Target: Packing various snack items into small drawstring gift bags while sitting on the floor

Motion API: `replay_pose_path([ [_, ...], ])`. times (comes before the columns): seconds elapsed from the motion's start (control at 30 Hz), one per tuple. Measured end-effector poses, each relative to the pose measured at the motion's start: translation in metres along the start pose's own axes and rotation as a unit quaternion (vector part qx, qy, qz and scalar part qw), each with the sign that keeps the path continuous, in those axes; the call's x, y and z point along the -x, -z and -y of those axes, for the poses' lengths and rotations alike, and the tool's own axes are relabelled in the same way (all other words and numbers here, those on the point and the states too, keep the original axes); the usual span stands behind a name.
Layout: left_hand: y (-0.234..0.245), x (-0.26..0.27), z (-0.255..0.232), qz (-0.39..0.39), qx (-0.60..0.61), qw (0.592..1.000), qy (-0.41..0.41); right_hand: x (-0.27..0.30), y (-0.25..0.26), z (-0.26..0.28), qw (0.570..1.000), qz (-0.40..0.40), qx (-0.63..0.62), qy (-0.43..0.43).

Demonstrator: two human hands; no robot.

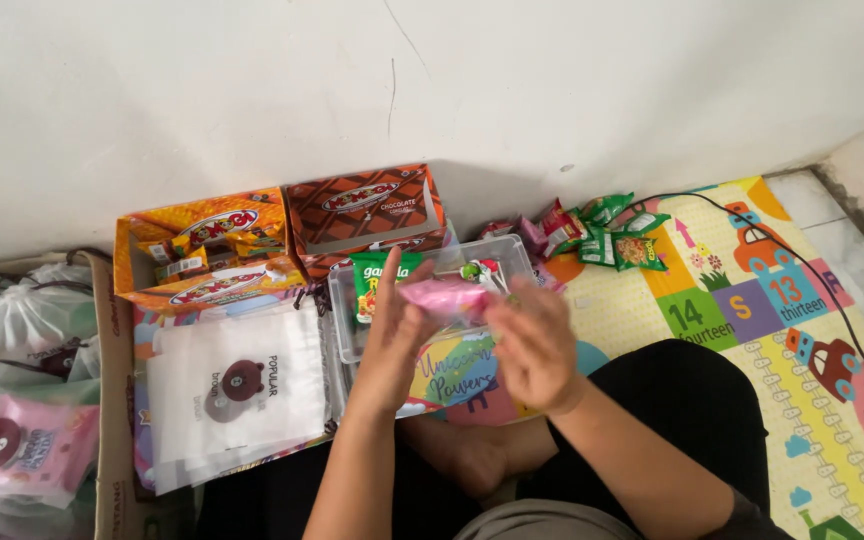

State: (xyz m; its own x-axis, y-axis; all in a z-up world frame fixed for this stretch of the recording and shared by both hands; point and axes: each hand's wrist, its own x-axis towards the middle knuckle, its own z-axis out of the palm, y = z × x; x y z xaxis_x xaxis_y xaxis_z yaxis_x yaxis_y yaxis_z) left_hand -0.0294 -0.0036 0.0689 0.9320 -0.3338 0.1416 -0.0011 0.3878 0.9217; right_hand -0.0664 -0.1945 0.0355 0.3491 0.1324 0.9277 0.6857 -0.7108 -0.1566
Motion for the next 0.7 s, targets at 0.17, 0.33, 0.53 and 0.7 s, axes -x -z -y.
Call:
replay_pose_path([
  [0.17, 0.023, -0.006, 0.014, 0.000, 0.145, 0.990, 0.001, -0.016, -0.012, 0.039, 0.995, 0.050, -0.081, -0.014],
  [0.33, 0.034, -0.009, 0.023, -0.077, -0.062, 0.995, 0.007, -0.052, -0.012, 0.047, 0.925, 0.073, -0.226, -0.297],
  [0.53, 0.036, -0.007, 0.007, -0.072, -0.002, 0.997, -0.007, -0.017, -0.029, 0.015, 0.740, 0.010, -0.373, -0.560],
  [0.7, 0.047, -0.009, 0.044, -0.105, -0.077, 0.991, 0.035, -0.038, -0.031, 0.027, 0.755, 0.060, -0.364, -0.543],
])
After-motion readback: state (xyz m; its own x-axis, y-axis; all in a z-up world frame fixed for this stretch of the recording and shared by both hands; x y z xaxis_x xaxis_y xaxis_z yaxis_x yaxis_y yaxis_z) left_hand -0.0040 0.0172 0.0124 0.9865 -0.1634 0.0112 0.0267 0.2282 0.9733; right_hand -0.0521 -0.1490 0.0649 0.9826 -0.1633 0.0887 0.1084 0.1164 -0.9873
